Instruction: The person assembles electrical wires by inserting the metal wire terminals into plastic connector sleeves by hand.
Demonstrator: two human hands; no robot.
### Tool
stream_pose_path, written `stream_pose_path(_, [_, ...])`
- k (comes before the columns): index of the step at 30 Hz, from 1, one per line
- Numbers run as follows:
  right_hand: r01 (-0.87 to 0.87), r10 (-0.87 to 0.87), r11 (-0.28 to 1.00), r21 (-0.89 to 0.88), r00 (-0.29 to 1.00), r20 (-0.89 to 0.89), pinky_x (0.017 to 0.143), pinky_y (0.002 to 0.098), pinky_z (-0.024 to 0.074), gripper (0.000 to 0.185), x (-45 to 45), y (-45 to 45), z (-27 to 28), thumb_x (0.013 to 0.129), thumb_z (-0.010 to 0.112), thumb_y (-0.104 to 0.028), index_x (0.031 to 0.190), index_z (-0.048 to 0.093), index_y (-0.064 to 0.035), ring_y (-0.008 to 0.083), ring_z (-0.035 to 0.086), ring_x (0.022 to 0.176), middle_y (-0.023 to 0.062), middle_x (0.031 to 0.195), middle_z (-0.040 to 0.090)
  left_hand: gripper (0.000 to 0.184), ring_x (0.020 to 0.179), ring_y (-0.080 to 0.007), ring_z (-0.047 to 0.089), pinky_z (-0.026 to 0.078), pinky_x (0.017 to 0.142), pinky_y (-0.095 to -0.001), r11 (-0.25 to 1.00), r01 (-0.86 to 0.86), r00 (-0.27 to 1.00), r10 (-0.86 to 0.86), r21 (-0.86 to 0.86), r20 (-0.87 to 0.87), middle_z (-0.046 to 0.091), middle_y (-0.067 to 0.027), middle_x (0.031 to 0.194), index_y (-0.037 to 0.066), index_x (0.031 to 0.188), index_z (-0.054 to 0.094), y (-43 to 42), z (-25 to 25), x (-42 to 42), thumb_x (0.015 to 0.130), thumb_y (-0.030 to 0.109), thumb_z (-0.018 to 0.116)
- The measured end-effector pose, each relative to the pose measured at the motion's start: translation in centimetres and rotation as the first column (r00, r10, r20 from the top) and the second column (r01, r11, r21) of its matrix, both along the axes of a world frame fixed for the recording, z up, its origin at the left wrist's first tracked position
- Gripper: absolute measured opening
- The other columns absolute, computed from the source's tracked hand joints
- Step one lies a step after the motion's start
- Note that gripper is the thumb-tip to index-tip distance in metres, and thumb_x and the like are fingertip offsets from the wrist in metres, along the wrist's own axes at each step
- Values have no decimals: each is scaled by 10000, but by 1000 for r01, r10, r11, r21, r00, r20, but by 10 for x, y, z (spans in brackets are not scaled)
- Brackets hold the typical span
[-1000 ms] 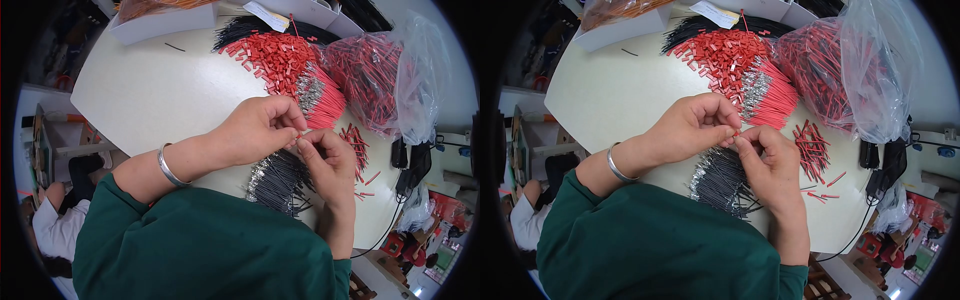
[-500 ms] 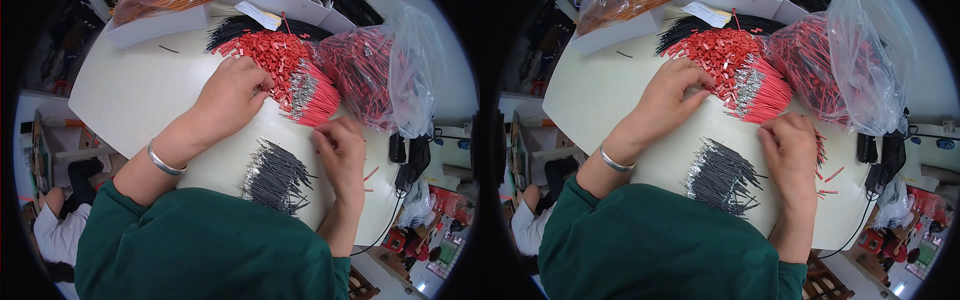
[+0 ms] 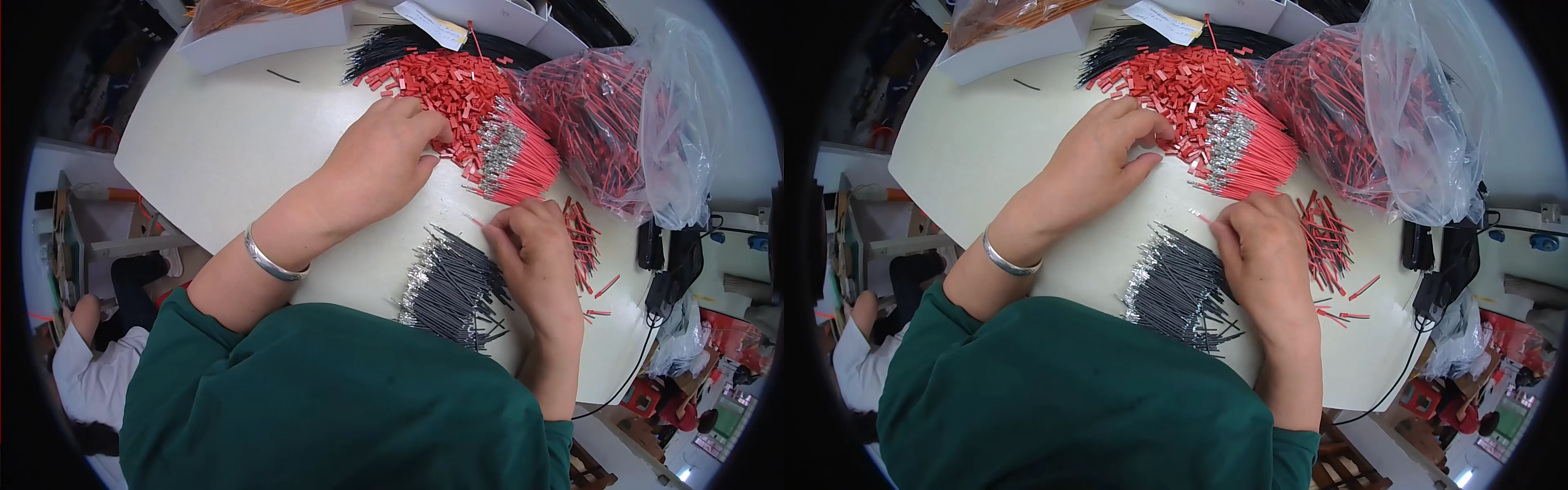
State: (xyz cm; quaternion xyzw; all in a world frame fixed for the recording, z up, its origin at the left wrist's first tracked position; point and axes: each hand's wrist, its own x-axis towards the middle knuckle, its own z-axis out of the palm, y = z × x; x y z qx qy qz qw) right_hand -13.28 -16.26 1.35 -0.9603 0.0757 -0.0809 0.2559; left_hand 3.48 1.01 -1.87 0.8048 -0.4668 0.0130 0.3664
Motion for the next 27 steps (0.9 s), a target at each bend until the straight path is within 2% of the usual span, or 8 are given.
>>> stream_pose_path(7, [6, 16, 970, 242, 996, -92, 792, 439, 476, 114, -3, 10, 2, 840, 767, -74, 852, 683, 2, 337, 587, 877, 129, 840, 639, 79, 900, -299, 629, 516, 802, -412, 998, 27, 1000, -27, 49, 3, 642, -103, 881, 39, 925, 687, 2, 2, -1, 851, 62, 705])
stream_pose_path(10, [39, -2, 967, 253, 990, -143, 782, 397, 476, 145, -3, 12, 2, 822, 785, -72, 899, 686, 1, 293, 598, 853, 120, 852, 634, 63, 887, -303, 629, 518, 794, -417, 998, 20, 1000, -20, 65, 3, 641, -106, 867, 35, 906, 691, 3, 3, 0, 851, 64, 705])
stream_pose_path(13, [-40, 61, 986, 162, 990, -124, 774, 399, 476, 148, -2, 12, 0, 812, 787, -56, 885, 674, 4, 293, 596, 856, 121, 847, 627, 71, 880, -304, 632, 522, 792, -417, 998, 13, 1000, -13, 68, 9, 641, -106, 866, 34, 907, 692, 4, 2, 1, 845, 63, 712])
stream_pose_path(16, [-79, 95, 983, 165, 992, -88, 776, 404, 472, 140, -2, 9, -2, 812, 779, -44, 869, 660, 4, 297, 587, 864, 120, 834, 614, 84, 876, -299, 636, 525, 791, -415, 998, 7, 1000, -8, 64, 13, 642, -102, 866, 37, 905, 691, 5, 0, 1, 839, 74, 727])
stream_pose_path(19, [-45, 57, 986, 158, 996, -72, 796, 433, 476, 133, -2, 7, 2, 831, 768, -56, 866, 652, -1, 340, 583, 881, 142, 851, 617, 106, 875, -290, 639, 525, 787, -407, 998, -12, 1000, 12, 61, 4, 641, -96, 863, 42, 897, 688, 3, 0, -2, 838, 104, 750])
stream_pose_path(22, [49, -31, 960, 277, 997, -70, 749, 422, 485, 134, -3, 4, -2, 840, 765, -54, 871, 648, 2, 326, 599, 824, 140, 834, 630, 133, 869, -280, 639, 523, 778, -398, 998, -35, 999, 36, 43, -16, 638, -89, 859, 47, 892, 682, -2, 0, -6, 841, 136, 768])
stream_pose_path(27, [133, -102, 932, 337, 989, -108, 670, 362, 499, 122, -3, 4, 0, 871, 760, -56, 914, 664, 6, 244, 618, 715, 118, 804, 656, 181, 855, -260, 637, 519, 773, -396, 997, -16, 1000, 15, 72, 22, 632, -80, 833, 48, 912, 664, -7, -9, -3, 846, 172, 780])
